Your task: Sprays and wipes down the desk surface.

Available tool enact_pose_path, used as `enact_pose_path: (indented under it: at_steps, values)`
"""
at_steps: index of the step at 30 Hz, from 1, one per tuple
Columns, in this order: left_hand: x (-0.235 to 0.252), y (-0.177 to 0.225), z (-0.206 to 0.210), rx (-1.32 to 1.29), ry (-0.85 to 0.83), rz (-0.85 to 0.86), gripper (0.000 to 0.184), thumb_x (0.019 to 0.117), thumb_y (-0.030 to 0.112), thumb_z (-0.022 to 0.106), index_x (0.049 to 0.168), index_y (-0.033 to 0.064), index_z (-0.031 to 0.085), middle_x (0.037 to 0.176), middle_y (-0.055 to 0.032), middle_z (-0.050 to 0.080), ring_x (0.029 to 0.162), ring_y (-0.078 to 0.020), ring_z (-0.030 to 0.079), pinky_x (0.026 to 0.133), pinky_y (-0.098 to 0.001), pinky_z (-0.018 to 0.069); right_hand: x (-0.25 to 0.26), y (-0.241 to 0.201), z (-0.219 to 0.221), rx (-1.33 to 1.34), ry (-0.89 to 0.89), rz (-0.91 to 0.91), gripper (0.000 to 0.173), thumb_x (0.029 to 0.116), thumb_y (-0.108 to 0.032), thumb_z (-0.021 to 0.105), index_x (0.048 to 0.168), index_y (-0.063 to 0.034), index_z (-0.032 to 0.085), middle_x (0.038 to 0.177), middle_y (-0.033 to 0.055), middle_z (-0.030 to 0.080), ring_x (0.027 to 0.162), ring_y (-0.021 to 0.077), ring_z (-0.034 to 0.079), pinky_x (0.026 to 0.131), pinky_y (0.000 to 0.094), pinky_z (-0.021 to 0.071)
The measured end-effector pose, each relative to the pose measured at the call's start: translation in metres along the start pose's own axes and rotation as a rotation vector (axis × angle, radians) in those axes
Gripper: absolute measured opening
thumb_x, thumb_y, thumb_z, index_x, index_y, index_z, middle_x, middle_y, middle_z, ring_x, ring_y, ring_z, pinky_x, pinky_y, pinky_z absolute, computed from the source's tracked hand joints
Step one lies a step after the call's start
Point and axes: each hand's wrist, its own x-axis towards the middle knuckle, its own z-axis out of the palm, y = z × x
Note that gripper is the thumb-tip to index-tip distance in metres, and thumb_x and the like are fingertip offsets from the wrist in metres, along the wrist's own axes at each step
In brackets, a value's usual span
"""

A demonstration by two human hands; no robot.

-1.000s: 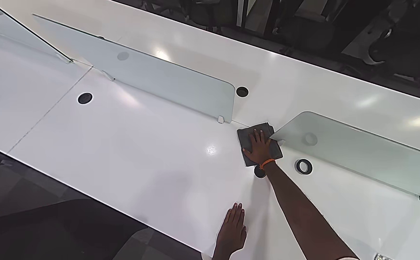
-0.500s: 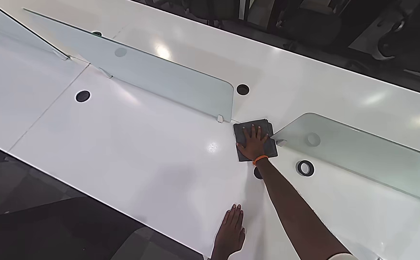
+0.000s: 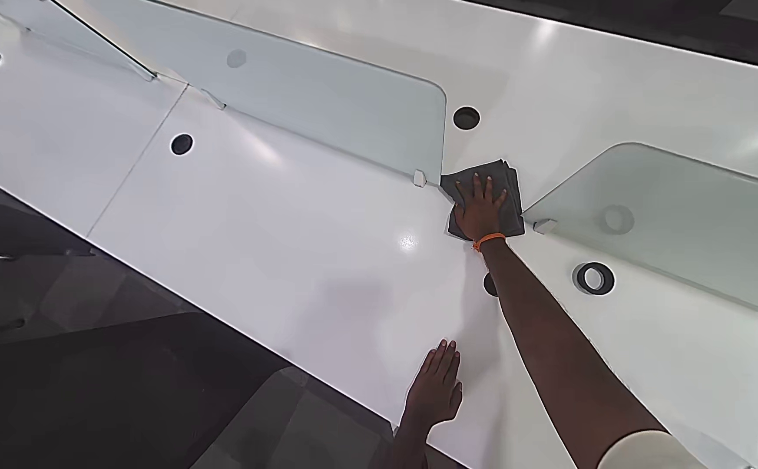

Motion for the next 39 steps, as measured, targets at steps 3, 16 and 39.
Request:
enact_pose_path:
  at_steps: [3, 16, 39]
  values:
    - [-0.001, 0.002, -0.001, -0.01, -0.015, -0.004, 0.063, 0.0971, 0.039, 0.046, 0.15, 0.0049, 0.05, 0.163, -0.0107, 0.039, 0.154, -0.0265, 0.03, 0.123, -0.0443, 0.0274, -0.022, 0.0, 0.005, -0.015, -0.007, -0.004, 0.058, 0.1005, -0.046, 0.041, 0.158, -0.0393, 0.036, 0.172, 0.0068, 0.019, 0.157, 0.0424, 0.011, 0.113, 0.081, 0.0068]
    - [0.001, -0.001, 0.002, -0.063, -0.001, 0.033, 0.063, 0.0953, 0.029, 0.043, 0.152, 0.0024, 0.045, 0.166, -0.013, 0.033, 0.156, -0.0293, 0.024, 0.125, -0.0467, 0.0249, -0.201, -0.022, 0.013, -0.076, -0.1, -0.083, 0.06, 0.1005, -0.043, 0.039, 0.16, -0.0333, 0.036, 0.172, 0.002, 0.018, 0.16, 0.0329, 0.008, 0.121, 0.0714, 0.0053]
    - [-0.142, -0.092, -0.05, -0.136, 0.318, -0.286, 0.038, 0.0914, 0.021, 0.044, 0.114, 0.0101, 0.073, 0.13, -0.0154, 0.064, 0.124, -0.0378, 0.057, 0.105, -0.0596, 0.0408, -0.459, -0.137, 0.044, 0.128, -0.357, -0.307, 0.061, 0.0975, -0.045, 0.049, 0.157, -0.0442, 0.036, 0.173, -0.0022, 0.017, 0.159, 0.0324, 0.008, 0.12, 0.0725, 0.0053]
